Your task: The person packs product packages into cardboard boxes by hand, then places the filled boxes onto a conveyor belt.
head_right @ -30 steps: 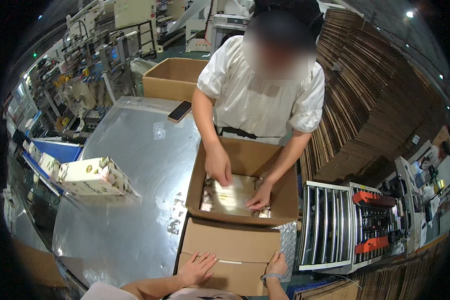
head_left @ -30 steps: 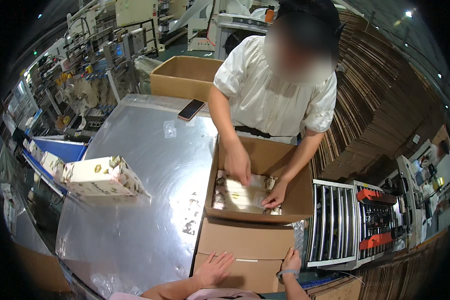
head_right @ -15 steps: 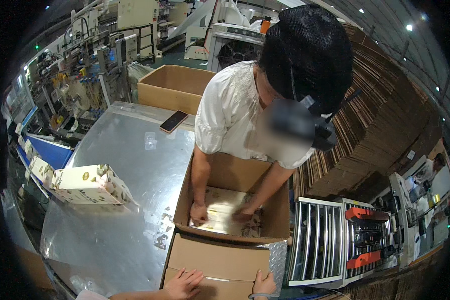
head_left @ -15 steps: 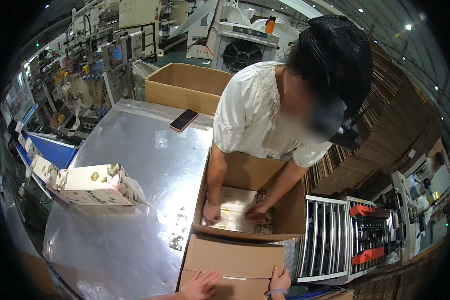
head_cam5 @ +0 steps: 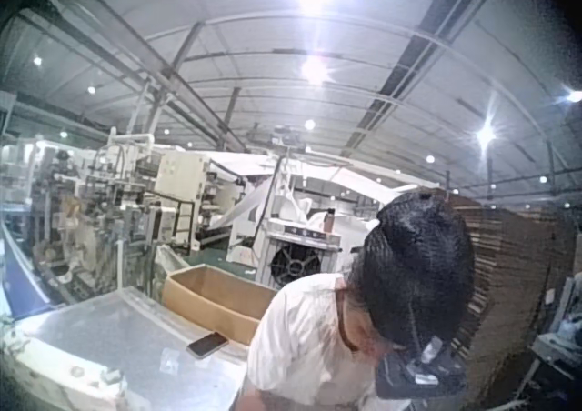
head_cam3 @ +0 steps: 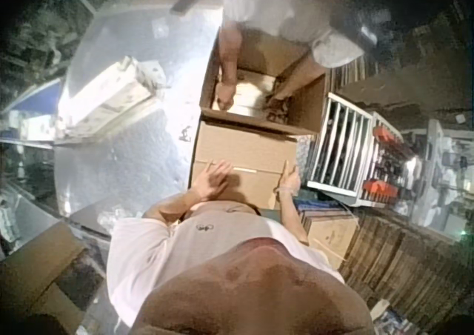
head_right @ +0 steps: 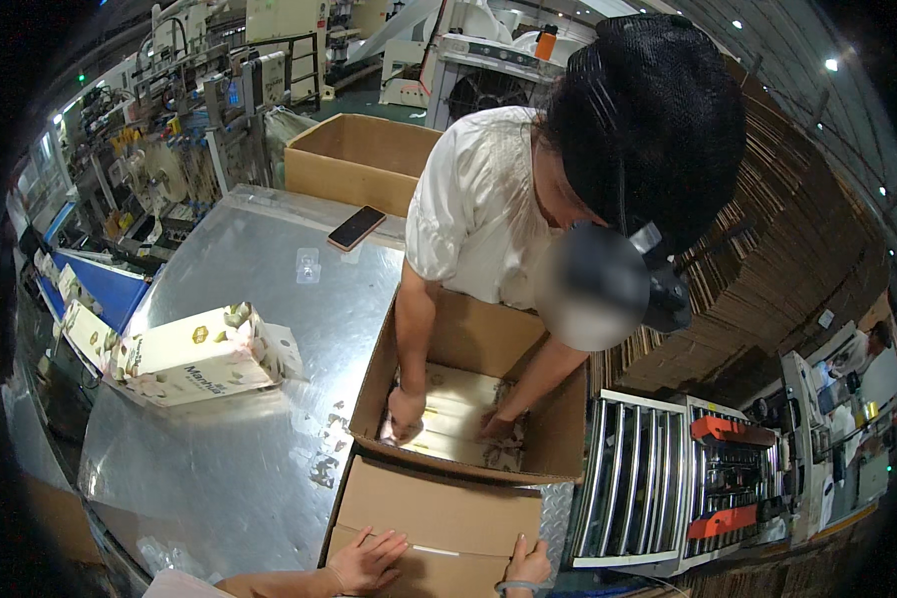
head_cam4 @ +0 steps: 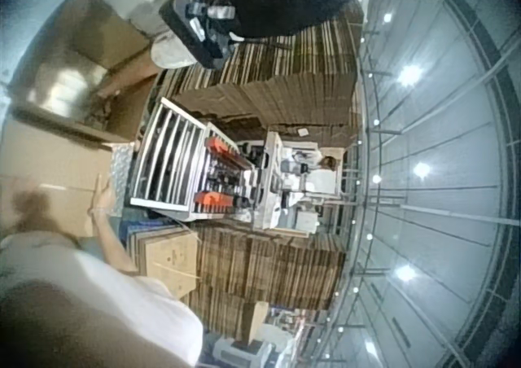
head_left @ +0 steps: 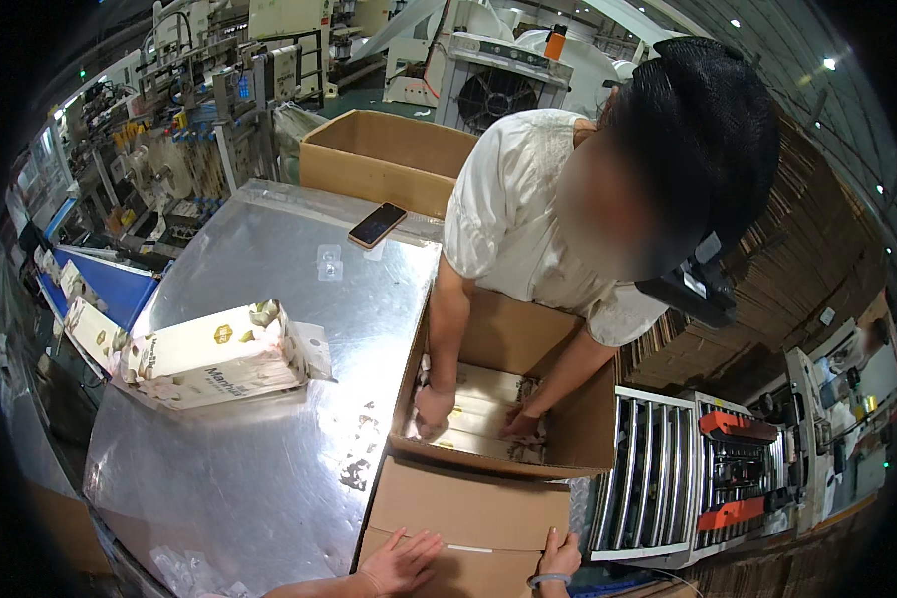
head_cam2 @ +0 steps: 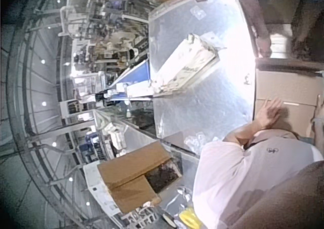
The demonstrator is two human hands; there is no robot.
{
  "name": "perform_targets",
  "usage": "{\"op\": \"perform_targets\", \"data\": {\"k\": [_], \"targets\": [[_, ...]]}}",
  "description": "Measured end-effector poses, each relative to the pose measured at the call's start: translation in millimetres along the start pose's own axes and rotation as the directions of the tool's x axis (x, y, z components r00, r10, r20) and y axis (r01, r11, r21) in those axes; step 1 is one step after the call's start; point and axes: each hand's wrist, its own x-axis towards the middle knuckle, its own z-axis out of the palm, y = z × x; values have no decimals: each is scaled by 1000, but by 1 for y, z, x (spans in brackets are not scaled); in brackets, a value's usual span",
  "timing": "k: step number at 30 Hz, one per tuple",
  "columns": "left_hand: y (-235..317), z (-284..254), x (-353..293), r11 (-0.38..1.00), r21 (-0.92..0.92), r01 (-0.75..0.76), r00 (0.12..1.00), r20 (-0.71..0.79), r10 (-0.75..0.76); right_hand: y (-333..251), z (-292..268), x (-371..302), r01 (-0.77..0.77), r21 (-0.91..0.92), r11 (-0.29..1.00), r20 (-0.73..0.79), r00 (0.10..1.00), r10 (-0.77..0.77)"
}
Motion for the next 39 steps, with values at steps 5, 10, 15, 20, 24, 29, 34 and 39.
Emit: {"op": "perform_targets", "data": {"k": [5,10,15,20,24,29,34,39], "targets": [[-9,-2,-12,999,32,-24,1000,-16,25,-11,-4,-12,-38,-2,999,27,999,38],[-14,-10,-16,999,26,-20,1000,3,20,-22,-7,-19,-47,4,999,13,999,47],[-12,-18,-18,997,63,-54,996,-61,58,-24,-7,-17,-83,11,997,53,995,82],[-12,-14,-14,995,80,-52,997,-53,56,-24,-6,-15,-51,49,997,12,999,51],[-16,-11,-12,997,70,-38,999,7,38,-25,-5,-15,-63,44,997,-4,998,63],[-22,13,-12,904,420,-84,991,-59,120,-21,-2,-10,-87,64,994,22,996,85],[-12,-19,-3,906,405,-126,992,50,116,-25,-9,-12,-69,47,997,27,997,68],[-12,-15,-4,954,284,-98,986,-103,132,-26,-20,-8,-111,13,994,184,977,107]]}}
